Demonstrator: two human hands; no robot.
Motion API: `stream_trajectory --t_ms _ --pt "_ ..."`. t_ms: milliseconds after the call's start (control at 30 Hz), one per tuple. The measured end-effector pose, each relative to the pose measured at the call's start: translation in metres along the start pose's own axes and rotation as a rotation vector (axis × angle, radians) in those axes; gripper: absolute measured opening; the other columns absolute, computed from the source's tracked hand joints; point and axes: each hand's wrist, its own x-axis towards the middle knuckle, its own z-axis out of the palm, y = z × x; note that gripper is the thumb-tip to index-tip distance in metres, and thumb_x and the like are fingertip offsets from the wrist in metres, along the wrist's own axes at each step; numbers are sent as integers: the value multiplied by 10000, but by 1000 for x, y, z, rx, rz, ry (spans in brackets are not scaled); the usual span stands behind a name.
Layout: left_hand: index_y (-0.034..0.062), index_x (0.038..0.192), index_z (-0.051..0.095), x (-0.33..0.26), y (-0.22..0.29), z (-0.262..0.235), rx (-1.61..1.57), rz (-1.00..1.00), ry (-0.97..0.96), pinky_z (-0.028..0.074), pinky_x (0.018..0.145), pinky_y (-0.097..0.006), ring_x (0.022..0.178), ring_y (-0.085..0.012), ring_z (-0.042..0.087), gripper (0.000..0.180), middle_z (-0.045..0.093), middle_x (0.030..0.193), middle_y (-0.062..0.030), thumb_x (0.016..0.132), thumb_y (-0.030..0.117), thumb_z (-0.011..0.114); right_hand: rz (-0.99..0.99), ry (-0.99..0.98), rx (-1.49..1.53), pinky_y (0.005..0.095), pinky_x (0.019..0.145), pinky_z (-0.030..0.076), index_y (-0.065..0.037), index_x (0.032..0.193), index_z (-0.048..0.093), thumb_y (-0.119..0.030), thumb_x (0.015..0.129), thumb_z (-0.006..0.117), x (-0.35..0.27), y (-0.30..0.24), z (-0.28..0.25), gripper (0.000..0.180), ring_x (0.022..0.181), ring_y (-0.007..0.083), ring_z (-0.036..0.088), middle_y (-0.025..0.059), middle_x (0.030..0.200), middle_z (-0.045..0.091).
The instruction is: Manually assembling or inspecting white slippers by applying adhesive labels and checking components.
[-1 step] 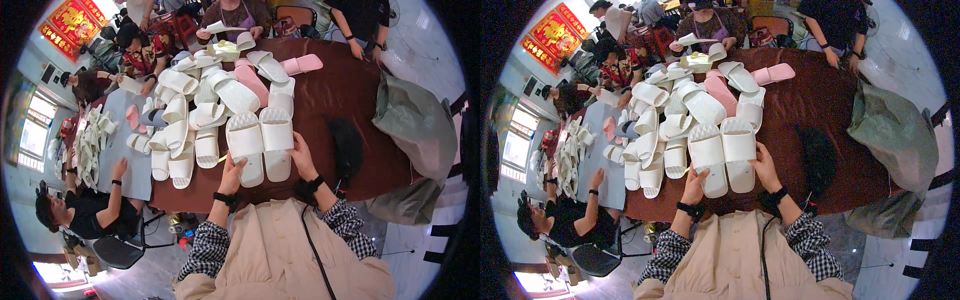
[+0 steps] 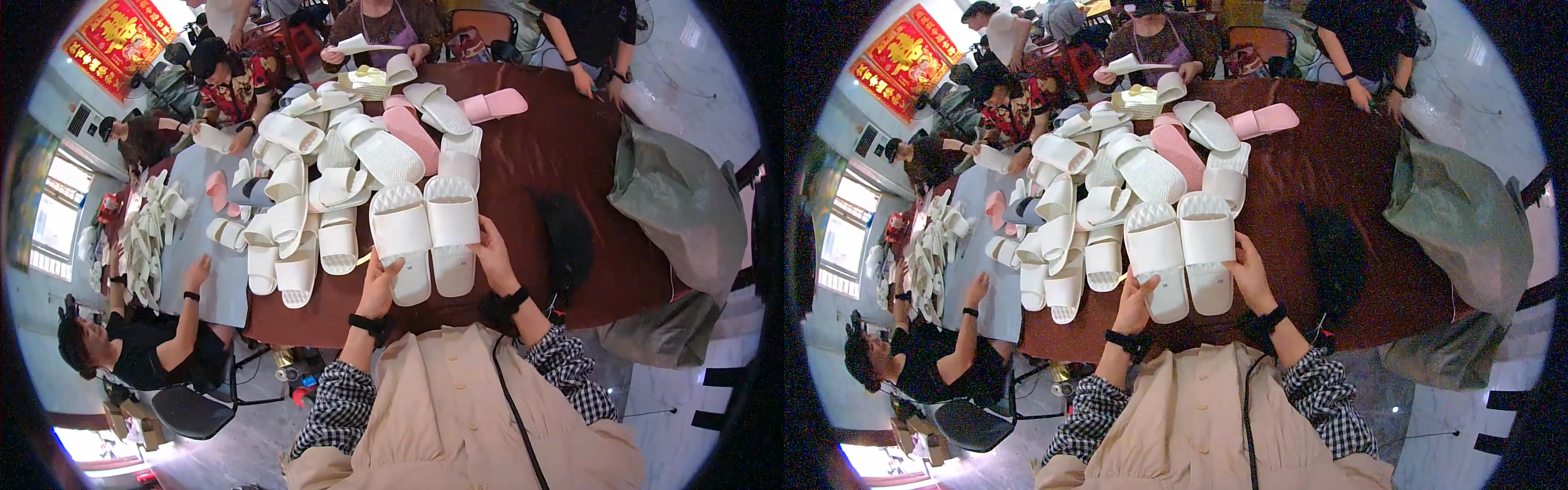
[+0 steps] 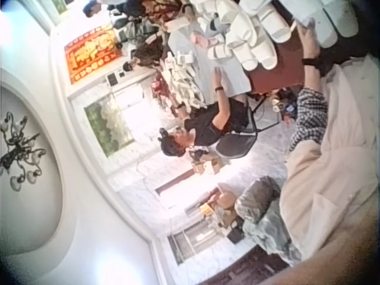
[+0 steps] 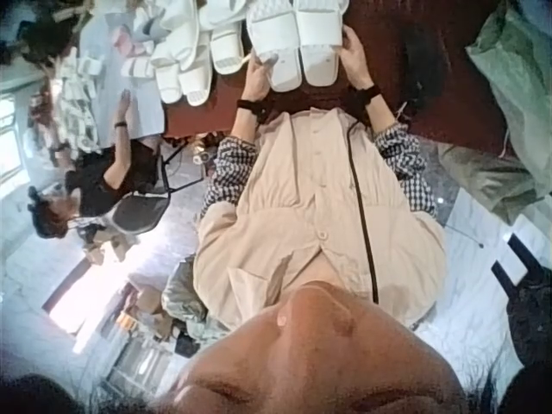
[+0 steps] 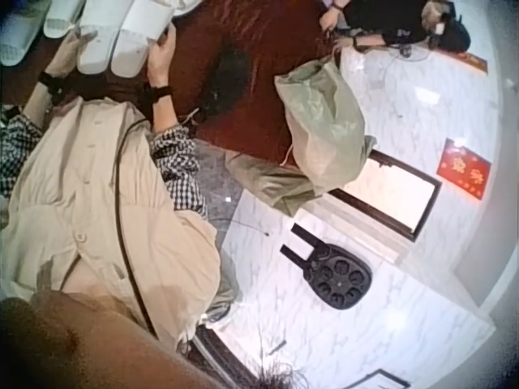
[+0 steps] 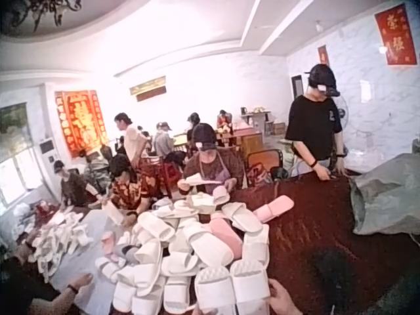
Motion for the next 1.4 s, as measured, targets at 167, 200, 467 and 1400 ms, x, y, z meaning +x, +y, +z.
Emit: stream_trajectory --t_ms 167,200,467,1400 --pt "67 1390 356 -1 -1 -1 15 -13 12 378 1005 -317 1189 -159 479 566 516 1298 -44 876 -18 577 -31 5 -21 315 894 460 -34 1330 428 -3 832 588 0 5 -2 524 1021 178 570 107 1111 604" --pt "67 1390 356 -2 -2 -1 15 -14 11 378 1005 -317 1189 -159 479 566 516 1298 -44 876 -18 577 -39 5 -63 320 893 461 -38 1339 418 -9 828 597 1 8 -3 542 1021 182 571 106 1108 605" --pt "61 1412 291 -4 -21 4 104 -36 -3 399 991 -330 1208 -200 475 626 434 1375 -87 872 22 604 -25 -27 -80 374 1057 344 -102 1461 204 5 801 631 -17 3 -6 793 1249 253 425 150 1365 416" --pt "-101 1330 338 65 -97 -5 1208 372 42 365 1015 -434 1157 -443 474 651 502 1215 -317 703 -65 509 -43 54 -807 388 916 459 12 1358 387 -186 752 657 -17 60 -92 692 1079 341 552 179 1246 523"
